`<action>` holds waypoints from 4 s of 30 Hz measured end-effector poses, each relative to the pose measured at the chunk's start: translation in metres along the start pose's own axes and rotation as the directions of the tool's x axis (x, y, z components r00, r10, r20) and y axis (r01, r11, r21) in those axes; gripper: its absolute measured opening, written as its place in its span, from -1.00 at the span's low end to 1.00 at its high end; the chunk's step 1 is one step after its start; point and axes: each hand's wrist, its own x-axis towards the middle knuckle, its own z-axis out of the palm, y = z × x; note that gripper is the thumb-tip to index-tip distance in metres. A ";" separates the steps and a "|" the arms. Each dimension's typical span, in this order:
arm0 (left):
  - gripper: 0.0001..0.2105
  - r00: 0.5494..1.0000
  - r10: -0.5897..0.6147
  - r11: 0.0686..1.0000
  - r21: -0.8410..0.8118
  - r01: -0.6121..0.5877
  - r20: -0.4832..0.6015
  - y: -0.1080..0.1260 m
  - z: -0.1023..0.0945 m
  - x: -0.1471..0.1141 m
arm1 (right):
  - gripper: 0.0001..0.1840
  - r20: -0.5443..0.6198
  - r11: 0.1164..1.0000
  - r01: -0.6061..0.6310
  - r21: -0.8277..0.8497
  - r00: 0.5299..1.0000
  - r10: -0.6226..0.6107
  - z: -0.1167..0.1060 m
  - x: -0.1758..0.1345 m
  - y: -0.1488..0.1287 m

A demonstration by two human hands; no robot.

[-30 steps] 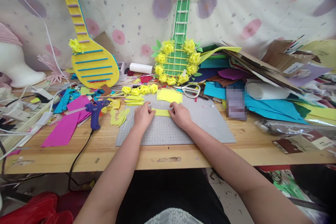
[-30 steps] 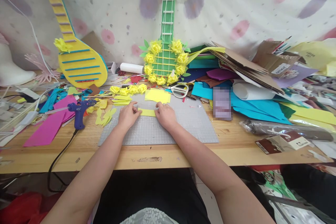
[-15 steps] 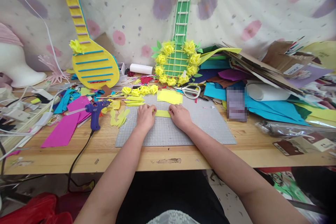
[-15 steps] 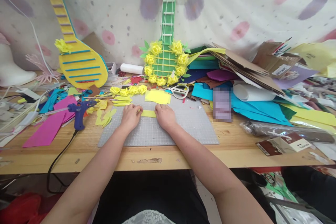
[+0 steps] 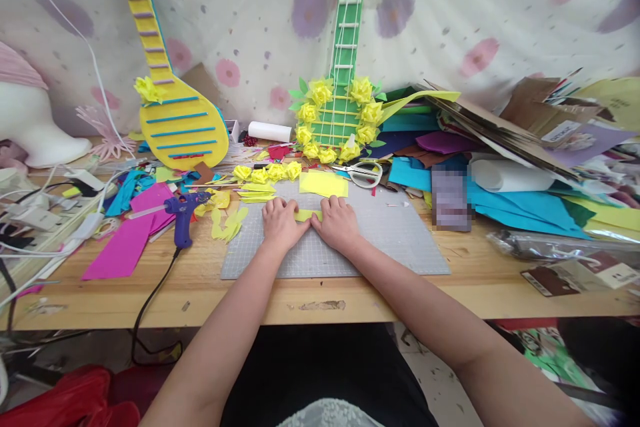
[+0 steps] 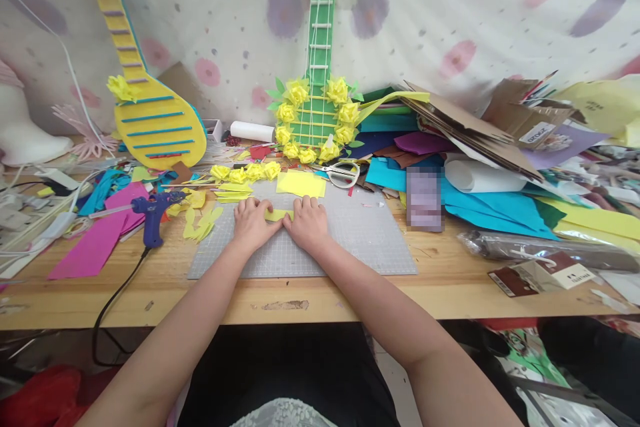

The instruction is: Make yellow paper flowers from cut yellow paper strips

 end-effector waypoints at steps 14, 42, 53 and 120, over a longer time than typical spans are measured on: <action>-0.78 0.993 -0.044 0.996 -0.069 0.051 0.107 -0.014 -0.003 0.005 | -0.75 0.108 1.000 0.025 -0.010 0.994 -0.024 -0.008 -0.006 0.016; -0.95 0.862 -0.083 0.916 -0.379 -0.132 -0.500 -0.021 0.006 0.013 | -0.46 -0.358 0.929 0.226 0.294 0.927 -0.112 -0.014 0.015 0.021; -0.96 0.875 0.418 0.908 0.086 -0.410 -0.244 0.004 0.014 0.004 | -0.50 -0.396 0.970 0.208 0.125 0.907 -0.143 -0.006 0.049 0.014; -0.87 0.997 0.057 0.986 -0.154 -0.063 -0.043 -0.005 0.018 0.012 | -0.91 -0.077 0.933 0.058 0.354 0.997 -0.033 0.026 0.024 0.005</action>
